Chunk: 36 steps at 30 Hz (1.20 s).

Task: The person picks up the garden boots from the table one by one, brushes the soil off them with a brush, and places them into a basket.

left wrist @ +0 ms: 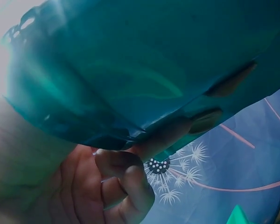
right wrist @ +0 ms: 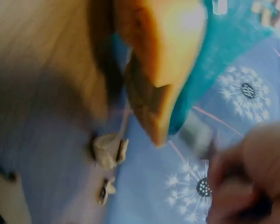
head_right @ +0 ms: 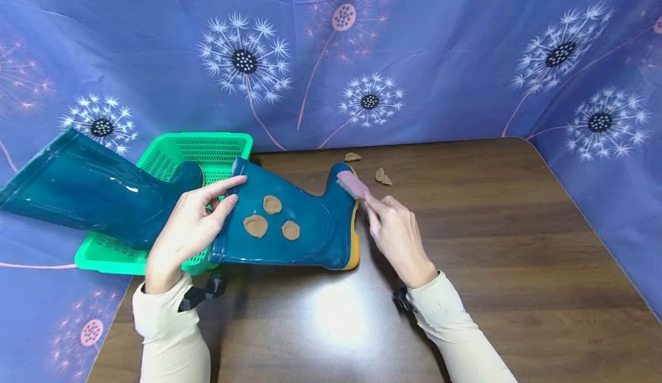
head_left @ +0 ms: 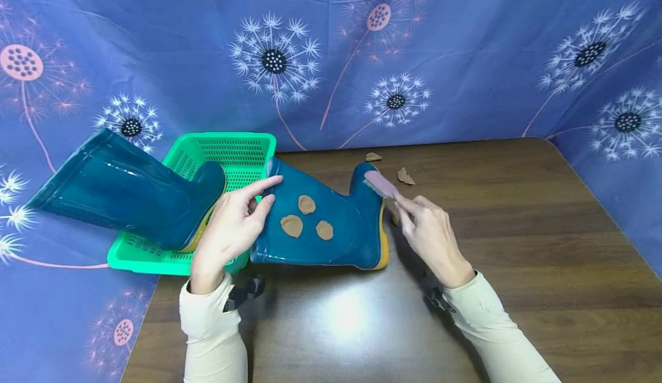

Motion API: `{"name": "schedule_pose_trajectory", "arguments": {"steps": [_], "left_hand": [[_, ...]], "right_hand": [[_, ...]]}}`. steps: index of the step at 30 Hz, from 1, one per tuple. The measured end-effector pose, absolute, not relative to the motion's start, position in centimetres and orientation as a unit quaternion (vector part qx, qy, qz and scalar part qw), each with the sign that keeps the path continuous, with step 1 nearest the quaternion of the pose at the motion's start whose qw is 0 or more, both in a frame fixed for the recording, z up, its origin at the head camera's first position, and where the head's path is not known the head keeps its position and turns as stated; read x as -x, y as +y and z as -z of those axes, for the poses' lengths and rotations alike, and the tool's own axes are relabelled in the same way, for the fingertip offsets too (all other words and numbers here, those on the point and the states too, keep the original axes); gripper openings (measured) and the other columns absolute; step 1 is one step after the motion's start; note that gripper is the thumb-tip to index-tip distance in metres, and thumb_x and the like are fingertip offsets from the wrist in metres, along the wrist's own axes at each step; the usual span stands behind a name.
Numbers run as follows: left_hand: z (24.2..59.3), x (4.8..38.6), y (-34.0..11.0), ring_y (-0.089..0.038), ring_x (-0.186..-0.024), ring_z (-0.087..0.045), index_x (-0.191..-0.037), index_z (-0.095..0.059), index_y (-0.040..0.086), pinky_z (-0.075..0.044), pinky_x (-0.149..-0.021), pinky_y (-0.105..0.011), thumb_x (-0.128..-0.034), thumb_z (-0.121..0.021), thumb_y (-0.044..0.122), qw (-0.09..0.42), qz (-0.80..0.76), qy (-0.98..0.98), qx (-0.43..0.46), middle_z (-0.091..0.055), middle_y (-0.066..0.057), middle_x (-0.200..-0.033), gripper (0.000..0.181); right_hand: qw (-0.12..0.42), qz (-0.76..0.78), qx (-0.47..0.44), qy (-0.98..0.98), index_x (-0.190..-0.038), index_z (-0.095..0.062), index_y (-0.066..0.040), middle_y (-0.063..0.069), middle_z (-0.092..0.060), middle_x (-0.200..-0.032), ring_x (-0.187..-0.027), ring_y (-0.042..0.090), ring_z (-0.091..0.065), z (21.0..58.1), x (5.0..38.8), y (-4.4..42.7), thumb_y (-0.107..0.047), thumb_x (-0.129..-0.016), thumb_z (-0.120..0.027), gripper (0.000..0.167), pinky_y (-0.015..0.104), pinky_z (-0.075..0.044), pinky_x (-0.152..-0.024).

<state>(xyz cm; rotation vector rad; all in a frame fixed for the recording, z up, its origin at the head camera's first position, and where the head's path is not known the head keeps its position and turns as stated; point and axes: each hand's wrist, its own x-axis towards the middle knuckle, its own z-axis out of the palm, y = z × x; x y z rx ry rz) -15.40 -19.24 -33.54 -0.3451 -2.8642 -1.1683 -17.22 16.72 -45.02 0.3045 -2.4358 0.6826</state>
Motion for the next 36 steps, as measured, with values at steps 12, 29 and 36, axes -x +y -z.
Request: {"name": "schedule_pose_trajectory", "arguments": {"steps": [12,29,36], "left_hand": [[34.2,16.0,-18.1,-0.025,-0.048,-0.045,-0.153,-0.06,0.024,-0.037,-0.048,-0.035,-0.11,-0.056,0.019,0.003,0.405,-0.909,0.097,-0.042,-0.001,-0.058,0.044],[34.5,15.8,-16.8,-0.021,-0.047,-0.04,-0.15,-0.063,0.017,-0.032,-0.046,-0.029,-0.1113,-0.053,0.015,0.066,0.502,-0.862,-0.015,-0.044,-0.002,-0.061,0.04],[34.1,15.6,-17.1,-0.026,-0.048,-0.043,-0.153,-0.06,0.019,-0.033,-0.045,-0.031,-0.1112,-0.053,0.018,0.053,0.474,-0.879,-0.002,-0.041,-0.002,-0.057,0.042]], "right_hand": [[0.299,-0.24,-0.099,-0.918,-0.12,-0.08,-0.002,0.016,-0.07,-0.081,-0.051,0.027,-0.056,44.2,13.7,15.5,-0.003,-0.096,-0.072,0.025,0.049,-0.049,-0.048],[0.358,-0.317,-0.263,-0.838,-0.122,-0.08,-0.005,0.004,-0.065,-0.08,-0.052,0.004,-0.042,44.9,9.2,10.8,-0.027,-0.113,-0.051,0.038,0.019,-0.036,-0.043],[0.352,-0.305,-0.247,-0.85,-0.126,-0.079,-0.007,0.005,-0.063,-0.079,-0.051,0.006,-0.041,45.4,9.2,11.0,-0.021,-0.109,-0.057,0.031,0.023,-0.035,-0.042]]}}
